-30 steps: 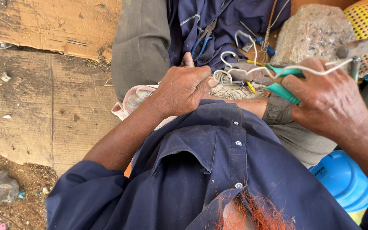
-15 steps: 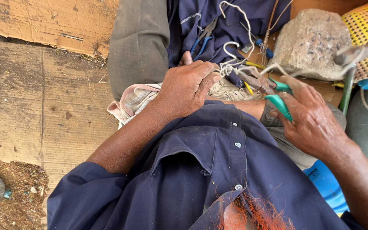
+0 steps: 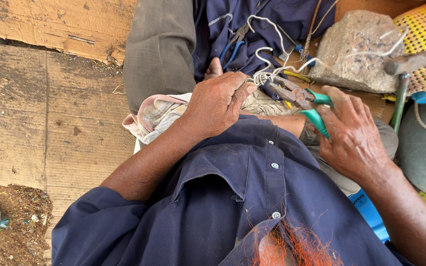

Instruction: The person sits on the ground and uses pliers to twist and tighten a bundle of thin metal wires held in the left hand. The person repeatedly grips and rotates the wire bundle with the pliers, occasionally adjusting the grip and pulling the wires to align them.

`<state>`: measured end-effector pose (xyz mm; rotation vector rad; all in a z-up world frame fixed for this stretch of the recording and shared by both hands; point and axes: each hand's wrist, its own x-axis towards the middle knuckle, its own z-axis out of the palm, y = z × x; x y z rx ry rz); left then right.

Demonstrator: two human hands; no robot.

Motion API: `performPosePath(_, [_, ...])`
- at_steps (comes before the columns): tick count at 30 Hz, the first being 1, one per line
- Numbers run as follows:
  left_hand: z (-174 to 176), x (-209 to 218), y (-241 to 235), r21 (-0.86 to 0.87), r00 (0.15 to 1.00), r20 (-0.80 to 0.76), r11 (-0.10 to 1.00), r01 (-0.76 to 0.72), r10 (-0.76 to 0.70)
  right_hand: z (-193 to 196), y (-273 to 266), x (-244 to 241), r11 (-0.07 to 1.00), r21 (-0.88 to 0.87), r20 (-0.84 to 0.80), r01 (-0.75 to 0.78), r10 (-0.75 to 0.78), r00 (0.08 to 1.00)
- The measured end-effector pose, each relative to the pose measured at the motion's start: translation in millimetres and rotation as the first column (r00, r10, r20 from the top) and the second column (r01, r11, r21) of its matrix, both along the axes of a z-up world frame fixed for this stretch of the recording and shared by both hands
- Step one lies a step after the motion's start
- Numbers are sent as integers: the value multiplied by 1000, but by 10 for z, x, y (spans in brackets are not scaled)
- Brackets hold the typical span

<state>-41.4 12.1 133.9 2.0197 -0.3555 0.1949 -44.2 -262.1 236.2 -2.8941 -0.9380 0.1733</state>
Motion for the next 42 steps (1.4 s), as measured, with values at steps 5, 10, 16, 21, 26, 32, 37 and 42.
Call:
performPosePath(5, [-31, -9, -27, -31, 1000, 16, 1000, -5, 5, -27, 6, -5, 1000, 9, 9, 16, -16, 1000])
performPosePath(10, [-105, -25, -61, 14, 990, -139, 1000, -6, 8, -108, -77, 42, 995, -97, 47, 5, -1, 999])
performPosePath(16, [-186, -36, -48, 10, 999, -34, 1000, 12, -12, -95, -185, 263, 959, -270, 67, -85, 107, 992])
performPosePath(21, [-175, -31, -31, -42, 957, -260, 992, 121, -128, 102, -200, 448, 863, -442, 214, -245, 367, 905])
performPosePath(26, [-110, -111, 38, -81, 944, -256, 978, 193, -208, 341, -128, 629, 721, -610, 242, -329, 565, 789])
performPosePath(32, [-133, -108, 64, 11, 925, -352, 988, 157, -143, 482, 121, 745, 547, -766, 201, -338, 703, 683])
performPosePath(37, [-276, -34, -90, 16, 904, -427, 1000, 0, 7, 465, 335, 574, 575, -775, 165, -261, 583, 795])
performPosePath(42, [-493, -42, -299, -55, 841, -538, 995, -87, 44, 385, 372, 303, 564, -807, 121, -174, 446, 887])
